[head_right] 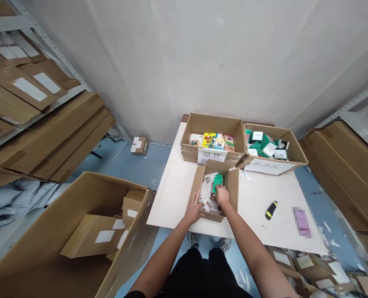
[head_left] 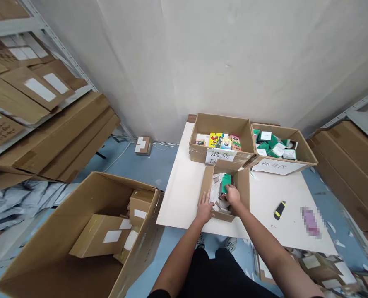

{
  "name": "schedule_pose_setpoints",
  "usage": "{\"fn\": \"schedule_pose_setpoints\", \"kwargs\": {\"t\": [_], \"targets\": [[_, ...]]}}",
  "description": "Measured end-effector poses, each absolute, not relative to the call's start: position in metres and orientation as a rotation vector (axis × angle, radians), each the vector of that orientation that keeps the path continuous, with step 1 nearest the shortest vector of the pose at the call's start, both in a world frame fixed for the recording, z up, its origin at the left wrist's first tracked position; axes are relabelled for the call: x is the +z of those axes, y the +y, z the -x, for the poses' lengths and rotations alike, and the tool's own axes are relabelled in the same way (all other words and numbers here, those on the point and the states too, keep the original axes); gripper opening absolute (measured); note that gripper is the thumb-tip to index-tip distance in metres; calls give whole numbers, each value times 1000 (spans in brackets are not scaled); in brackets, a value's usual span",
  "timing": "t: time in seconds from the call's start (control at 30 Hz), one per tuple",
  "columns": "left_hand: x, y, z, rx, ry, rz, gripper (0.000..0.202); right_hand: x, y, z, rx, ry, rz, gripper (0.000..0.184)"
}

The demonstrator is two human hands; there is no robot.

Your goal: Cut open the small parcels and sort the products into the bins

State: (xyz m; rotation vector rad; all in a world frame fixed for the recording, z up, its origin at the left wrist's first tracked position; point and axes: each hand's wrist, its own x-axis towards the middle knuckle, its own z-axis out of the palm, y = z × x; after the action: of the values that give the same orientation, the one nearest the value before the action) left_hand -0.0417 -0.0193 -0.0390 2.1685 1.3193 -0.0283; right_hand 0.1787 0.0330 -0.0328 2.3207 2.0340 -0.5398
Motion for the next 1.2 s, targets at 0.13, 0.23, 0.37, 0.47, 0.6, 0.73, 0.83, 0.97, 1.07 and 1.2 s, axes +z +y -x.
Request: {"fn": "schedule_pose_setpoints", "kwargs": {"t": [0.13, 0.23, 0.37, 0.47, 0.6, 0.73, 0.83, 0.97, 1.07, 1.2], "targets": [[-39, -18, 42, -3, 1332, -2172, 52, -1, 60, -187, -454, 1922, -2451, 24], [-39, -18, 41, 0, 1330, -2171, 50, 9, 84, -196, -448, 1782, -2542, 24], [-33, -18, 40, -12, 1340, -2168, 49, -2, 88, -192, -477, 1910, -2564, 35], [-28, -19, 38, -33, 1357, -2167, 49, -19, 76, -182, -514, 2139, -2576, 55], [-22, -19, 37, -51, 1358, -2165, 49, -35, 68, -176, -534, 2072, -2692, 72], [-18, -20, 35, -64, 1378, -2137, 49, -46, 72, -172, -480, 2067, -2668, 69], [-19, -23, 35, -64, 1384, -2124, 46, -50, 78, -167, -414, 2089, -2746, 61], [-24, -25, 35, -65, 1450, -2161, 35, -37, 82, -161, -373, 2038, -2771, 54], [-27, -23, 35, -107, 1464, -2175, 22, -14, 78, -160, -315, 2082, -2680, 57], [-28, -24, 29, -132, 1507, -2183, 17, 26, 63, -162, -202, 2194, -2652, 54]]}}
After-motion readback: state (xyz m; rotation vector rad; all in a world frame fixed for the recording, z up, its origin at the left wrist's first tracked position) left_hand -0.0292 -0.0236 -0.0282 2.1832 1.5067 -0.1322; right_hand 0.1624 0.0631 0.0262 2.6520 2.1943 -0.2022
